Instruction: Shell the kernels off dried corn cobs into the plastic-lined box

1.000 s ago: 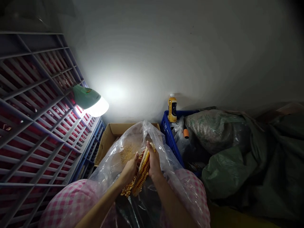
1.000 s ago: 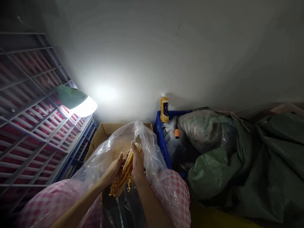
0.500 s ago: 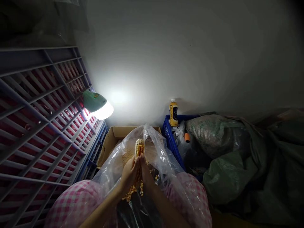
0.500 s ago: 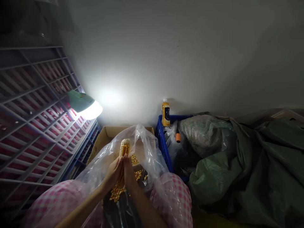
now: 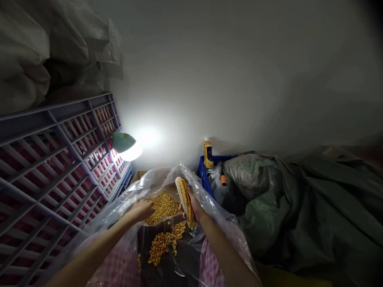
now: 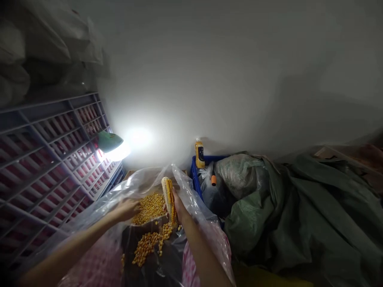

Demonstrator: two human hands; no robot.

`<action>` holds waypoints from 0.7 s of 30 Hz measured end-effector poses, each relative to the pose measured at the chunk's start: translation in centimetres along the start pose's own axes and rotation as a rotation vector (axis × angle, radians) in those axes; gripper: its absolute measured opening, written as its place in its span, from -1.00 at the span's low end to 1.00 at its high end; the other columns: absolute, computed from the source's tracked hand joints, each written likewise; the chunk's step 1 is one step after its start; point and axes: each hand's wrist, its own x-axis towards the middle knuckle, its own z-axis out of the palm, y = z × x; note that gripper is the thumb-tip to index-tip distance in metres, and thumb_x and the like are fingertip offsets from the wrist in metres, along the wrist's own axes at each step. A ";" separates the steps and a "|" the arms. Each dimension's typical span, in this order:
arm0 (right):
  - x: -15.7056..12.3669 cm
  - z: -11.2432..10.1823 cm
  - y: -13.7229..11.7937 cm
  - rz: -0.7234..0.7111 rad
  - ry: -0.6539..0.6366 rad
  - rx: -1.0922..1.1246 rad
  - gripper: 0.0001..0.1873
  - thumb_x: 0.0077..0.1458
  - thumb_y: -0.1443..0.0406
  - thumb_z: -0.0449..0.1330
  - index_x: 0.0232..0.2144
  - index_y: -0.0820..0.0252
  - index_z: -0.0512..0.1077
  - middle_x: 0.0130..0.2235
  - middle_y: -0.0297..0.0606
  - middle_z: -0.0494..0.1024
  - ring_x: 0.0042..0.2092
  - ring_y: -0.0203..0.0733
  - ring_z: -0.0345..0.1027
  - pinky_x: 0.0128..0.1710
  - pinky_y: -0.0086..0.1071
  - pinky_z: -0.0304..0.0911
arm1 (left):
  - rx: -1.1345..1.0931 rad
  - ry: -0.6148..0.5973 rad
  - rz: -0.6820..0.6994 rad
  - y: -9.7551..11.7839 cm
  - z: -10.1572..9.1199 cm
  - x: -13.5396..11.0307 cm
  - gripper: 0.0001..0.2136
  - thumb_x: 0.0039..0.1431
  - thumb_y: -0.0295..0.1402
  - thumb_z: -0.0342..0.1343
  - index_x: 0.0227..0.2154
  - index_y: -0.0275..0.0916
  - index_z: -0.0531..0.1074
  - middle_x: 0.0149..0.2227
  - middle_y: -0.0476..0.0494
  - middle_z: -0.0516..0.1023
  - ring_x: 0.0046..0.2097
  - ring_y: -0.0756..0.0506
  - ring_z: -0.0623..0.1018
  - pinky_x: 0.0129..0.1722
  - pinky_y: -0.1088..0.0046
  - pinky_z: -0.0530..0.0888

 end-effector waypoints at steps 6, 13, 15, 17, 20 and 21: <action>-0.2 -0.8 0.7 -0.089 0.048 -0.056 -0.41 0.00 -0.21 -0.04 -0.32 0.17 0.33 -0.62 -0.40 0.33 -0.64 -0.31 0.22 -0.70 -0.46 0.07 | 0.180 0.184 -0.314 -5.7 -7.2 1.3 -0.61 0.20 -0.40 -0.22 -0.04 -0.54 0.34 0.01 -0.52 0.43 0.05 -0.34 0.42 -0.02 0.23 0.34; 0.5 0.5 2.3 -0.433 0.105 -0.228 -0.59 -0.15 0.13 0.28 -0.24 0.16 0.34 -0.31 -0.34 0.48 -0.25 -0.20 0.39 -0.29 -0.40 0.29 | 0.170 0.257 -0.121 0.3 -2.7 0.0 -0.61 0.21 -0.19 -0.15 -0.03 -0.24 0.39 -0.07 -0.30 0.51 -0.05 -0.25 0.49 -0.11 0.25 0.39; 0.6 0.8 2.5 -0.484 0.091 -0.341 -0.59 -0.16 0.20 0.27 -0.20 0.20 0.35 -0.23 -0.28 0.49 -0.18 -0.13 0.39 -0.19 -0.34 0.27 | -0.258 0.163 0.069 2.0 -0.9 -0.1 -0.54 0.20 -0.07 -0.18 -0.04 -0.27 0.39 -0.22 -0.22 0.55 -0.28 -0.13 0.55 -0.28 0.38 0.45; 0.7 0.9 2.6 -0.496 0.078 -0.457 -0.57 -0.19 0.24 0.28 -0.19 0.22 0.37 -0.19 -0.25 0.50 -0.14 -0.08 0.38 -0.15 -0.30 0.26 | -0.607 0.127 0.111 2.8 0.5 -0.3 -0.44 0.13 0.05 -0.16 -0.04 -0.29 0.38 -0.28 -0.18 0.55 -0.42 -0.07 0.53 -0.43 0.43 0.45; 0.9 0.8 2.4 -0.460 0.023 -0.545 -0.54 -0.21 0.27 0.29 -0.17 0.24 0.39 -0.16 -0.23 0.52 -0.11 -0.05 0.38 -0.12 -0.28 0.25 | -0.824 0.157 0.165 2.5 1.8 -0.7 -0.42 0.02 0.09 -0.01 -0.06 -0.27 0.40 -0.24 -0.17 0.56 -0.38 -0.07 0.54 -0.44 0.46 0.45; 0.9 0.8 2.3 -0.440 0.005 -0.561 -0.54 -0.20 0.27 0.29 -0.16 0.24 0.40 -0.16 -0.23 0.53 -0.11 -0.04 0.39 -0.12 -0.28 0.25 | -0.843 0.168 0.175 2.2 1.9 -0.8 -0.43 0.01 0.08 0.02 -0.05 -0.25 0.39 -0.23 -0.16 0.57 -0.36 -0.08 0.54 -0.42 0.46 0.45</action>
